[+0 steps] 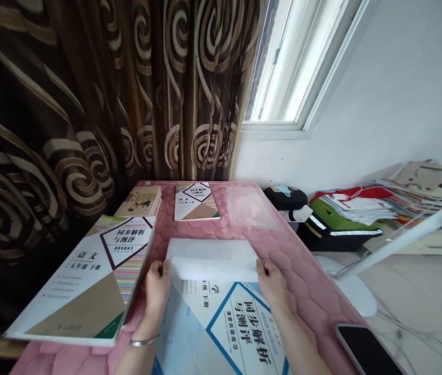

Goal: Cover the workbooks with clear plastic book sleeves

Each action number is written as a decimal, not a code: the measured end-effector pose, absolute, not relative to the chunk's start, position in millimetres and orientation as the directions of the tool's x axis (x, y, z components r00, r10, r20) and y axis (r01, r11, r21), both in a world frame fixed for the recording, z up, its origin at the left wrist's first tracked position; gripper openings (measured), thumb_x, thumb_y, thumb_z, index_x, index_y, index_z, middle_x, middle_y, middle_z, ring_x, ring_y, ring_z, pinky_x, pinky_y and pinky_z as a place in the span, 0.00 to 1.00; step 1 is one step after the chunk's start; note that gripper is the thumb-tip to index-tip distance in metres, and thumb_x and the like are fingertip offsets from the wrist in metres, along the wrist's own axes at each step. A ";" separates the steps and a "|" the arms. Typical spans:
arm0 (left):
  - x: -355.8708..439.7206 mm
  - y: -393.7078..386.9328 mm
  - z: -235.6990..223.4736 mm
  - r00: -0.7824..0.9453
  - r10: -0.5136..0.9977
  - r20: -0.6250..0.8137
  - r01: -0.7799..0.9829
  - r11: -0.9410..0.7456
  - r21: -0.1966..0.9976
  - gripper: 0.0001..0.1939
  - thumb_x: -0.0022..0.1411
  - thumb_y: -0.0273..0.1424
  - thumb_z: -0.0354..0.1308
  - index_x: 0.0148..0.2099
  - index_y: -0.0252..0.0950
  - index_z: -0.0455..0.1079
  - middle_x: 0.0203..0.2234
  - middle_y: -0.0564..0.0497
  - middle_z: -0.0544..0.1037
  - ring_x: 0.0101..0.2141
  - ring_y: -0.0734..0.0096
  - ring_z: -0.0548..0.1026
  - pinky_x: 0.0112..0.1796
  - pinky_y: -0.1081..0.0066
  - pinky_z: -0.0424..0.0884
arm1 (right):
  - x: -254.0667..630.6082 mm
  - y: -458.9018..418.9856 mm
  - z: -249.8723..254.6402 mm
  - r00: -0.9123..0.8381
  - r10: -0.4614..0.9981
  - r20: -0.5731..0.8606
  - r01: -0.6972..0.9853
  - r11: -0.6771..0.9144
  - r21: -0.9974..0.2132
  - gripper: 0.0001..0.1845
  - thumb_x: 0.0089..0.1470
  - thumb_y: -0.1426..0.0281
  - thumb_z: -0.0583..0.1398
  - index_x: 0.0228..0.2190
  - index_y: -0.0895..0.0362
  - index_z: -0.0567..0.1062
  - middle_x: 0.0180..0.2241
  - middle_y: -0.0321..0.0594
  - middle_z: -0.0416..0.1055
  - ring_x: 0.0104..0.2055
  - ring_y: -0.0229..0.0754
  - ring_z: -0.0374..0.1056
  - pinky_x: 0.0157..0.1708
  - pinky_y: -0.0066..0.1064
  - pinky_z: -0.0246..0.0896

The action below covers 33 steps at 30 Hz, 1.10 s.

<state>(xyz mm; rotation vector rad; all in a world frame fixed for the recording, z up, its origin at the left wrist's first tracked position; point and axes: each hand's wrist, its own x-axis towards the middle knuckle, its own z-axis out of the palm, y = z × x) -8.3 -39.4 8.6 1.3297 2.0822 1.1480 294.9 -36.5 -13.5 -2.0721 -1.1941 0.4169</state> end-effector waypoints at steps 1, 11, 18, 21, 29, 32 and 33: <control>-8.2 -38.8 8.0 -0.458 0.885 0.087 0.546 0.203 0.813 0.13 0.63 0.37 0.49 0.26 0.40 0.59 0.15 0.56 0.68 0.20 0.71 0.67 0.25 0.72 0.59 | 295.1 -37.1 -13.6 0.525 0.849 0.058 0.620 -0.335 -0.710 0.19 0.57 0.57 0.49 0.22 0.53 0.70 0.26 0.41 0.74 0.31 0.45 0.70 0.29 0.30 0.58; -2.8 -37.0 8.7 -0.458 0.887 0.058 0.693 0.316 0.648 0.12 0.67 0.31 0.48 0.29 0.38 0.62 0.25 0.47 0.77 0.29 0.66 0.76 0.28 0.72 0.57 | 294.6 -35.0 -12.7 0.505 0.861 0.054 0.660 -0.344 -0.668 0.20 0.58 0.58 0.50 0.21 0.53 0.70 0.25 0.43 0.75 0.30 0.46 0.71 0.28 0.30 0.57; -0.9 -37.7 14.3 -0.452 0.892 0.005 0.722 0.362 0.589 0.11 0.68 0.32 0.48 0.32 0.36 0.65 0.28 0.45 0.79 0.32 0.65 0.77 0.30 0.71 0.56 | 295.8 -38.0 -13.1 0.512 0.857 0.063 0.632 -0.326 -0.703 0.20 0.58 0.56 0.48 0.26 0.54 0.72 0.30 0.45 0.76 0.35 0.48 0.71 0.30 0.30 0.59; -1.9 -37.8 13.1 -0.449 0.894 0.007 0.716 0.355 0.601 0.12 0.68 0.33 0.48 0.32 0.36 0.66 0.27 0.46 0.79 0.33 0.64 0.78 0.31 0.71 0.57 | 297.9 -39.4 -13.7 0.516 0.856 0.035 0.609 -0.338 -0.718 0.21 0.58 0.55 0.48 0.27 0.53 0.73 0.29 0.44 0.76 0.34 0.47 0.71 0.31 0.30 0.59; -2.0 -37.4 13.5 -0.448 0.894 -0.004 0.733 0.370 0.571 0.13 0.68 0.34 0.47 0.34 0.36 0.69 0.27 0.45 0.79 0.35 0.63 0.78 0.33 0.71 0.61 | 295.5 -33.2 -18.8 0.486 0.865 0.124 0.710 -0.308 -0.633 0.21 0.59 0.55 0.48 0.22 0.53 0.69 0.28 0.46 0.76 0.32 0.47 0.71 0.29 0.31 0.57; -1.7 -37.4 15.0 -0.447 0.894 -0.007 0.744 0.377 0.552 0.12 0.68 0.34 0.47 0.36 0.36 0.69 0.29 0.43 0.80 0.35 0.61 0.79 0.32 0.70 0.61 | 295.7 -31.3 -20.8 0.485 0.863 0.137 0.721 -0.307 -0.621 0.22 0.60 0.55 0.48 0.22 0.53 0.68 0.28 0.47 0.76 0.33 0.48 0.71 0.29 0.31 0.57; -1.7 -37.4 14.9 -0.446 0.895 -0.005 0.744 0.374 0.554 0.12 0.68 0.34 0.47 0.36 0.35 0.69 0.30 0.42 0.80 0.36 0.60 0.79 0.31 0.70 0.61 | 296.3 -31.2 -21.2 0.486 0.863 0.138 0.716 -0.303 -0.629 0.22 0.59 0.55 0.48 0.22 0.53 0.68 0.28 0.47 0.76 0.33 0.48 0.71 0.29 0.31 0.57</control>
